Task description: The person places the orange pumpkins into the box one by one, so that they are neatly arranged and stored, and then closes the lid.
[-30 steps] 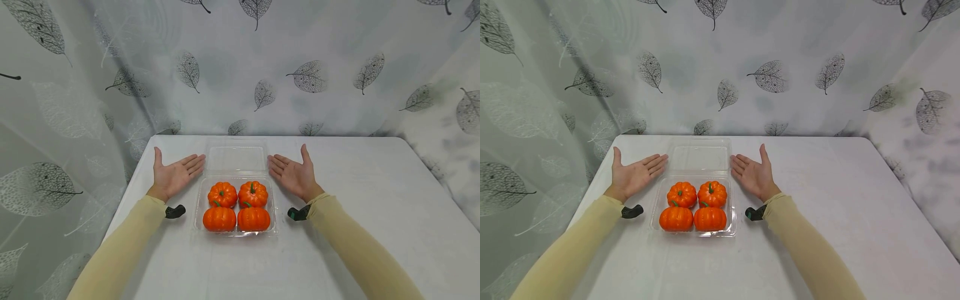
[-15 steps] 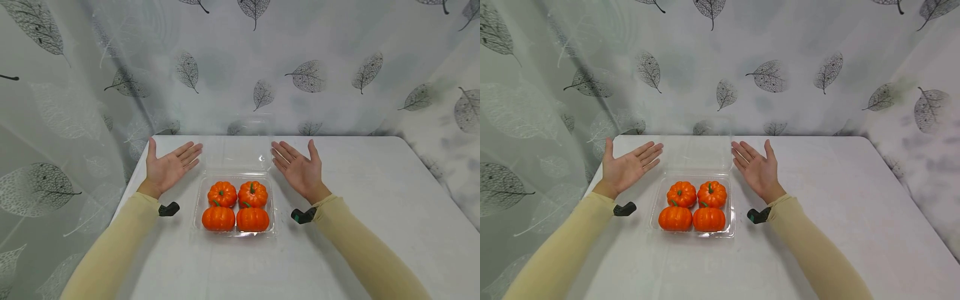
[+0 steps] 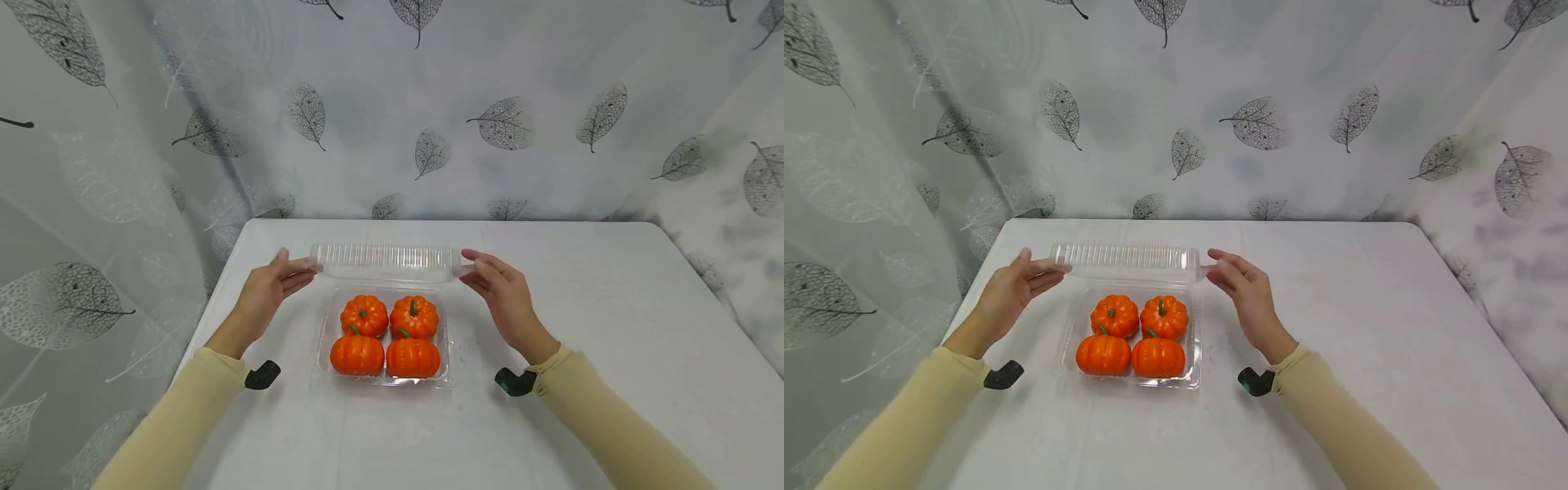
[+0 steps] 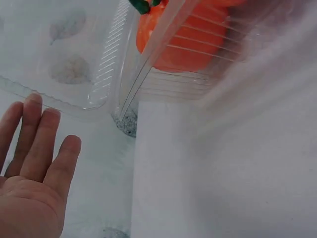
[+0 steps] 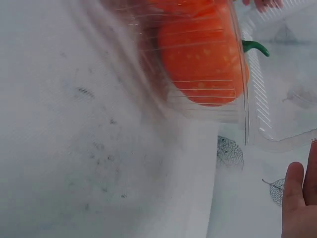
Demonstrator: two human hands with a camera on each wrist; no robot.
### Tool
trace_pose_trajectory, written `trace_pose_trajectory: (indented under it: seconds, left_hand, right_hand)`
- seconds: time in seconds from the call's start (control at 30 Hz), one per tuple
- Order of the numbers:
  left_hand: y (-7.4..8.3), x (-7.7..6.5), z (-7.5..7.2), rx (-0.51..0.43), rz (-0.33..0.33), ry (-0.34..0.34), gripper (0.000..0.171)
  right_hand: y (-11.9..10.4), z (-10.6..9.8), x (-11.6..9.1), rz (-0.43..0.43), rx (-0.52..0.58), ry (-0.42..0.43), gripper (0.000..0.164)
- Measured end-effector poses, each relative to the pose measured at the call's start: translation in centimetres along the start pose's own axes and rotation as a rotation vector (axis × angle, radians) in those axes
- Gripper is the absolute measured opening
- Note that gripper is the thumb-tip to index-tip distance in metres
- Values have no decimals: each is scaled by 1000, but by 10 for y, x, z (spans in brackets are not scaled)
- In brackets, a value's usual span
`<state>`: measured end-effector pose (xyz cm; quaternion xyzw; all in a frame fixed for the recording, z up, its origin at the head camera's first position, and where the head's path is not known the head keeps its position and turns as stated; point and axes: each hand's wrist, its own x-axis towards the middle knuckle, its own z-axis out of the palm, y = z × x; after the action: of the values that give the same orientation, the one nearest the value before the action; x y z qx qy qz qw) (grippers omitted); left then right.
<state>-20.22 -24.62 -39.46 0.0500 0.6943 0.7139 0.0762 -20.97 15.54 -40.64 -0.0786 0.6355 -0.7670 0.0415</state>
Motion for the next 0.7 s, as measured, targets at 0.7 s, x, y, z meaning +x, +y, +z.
trace_pose_trajectory:
  seconds: [0.7]
  left_hand:
    - [-18,-64,7,397,-133,-150,66]
  right_hand:
    - [21,8,-69,79,-471,-170,56]
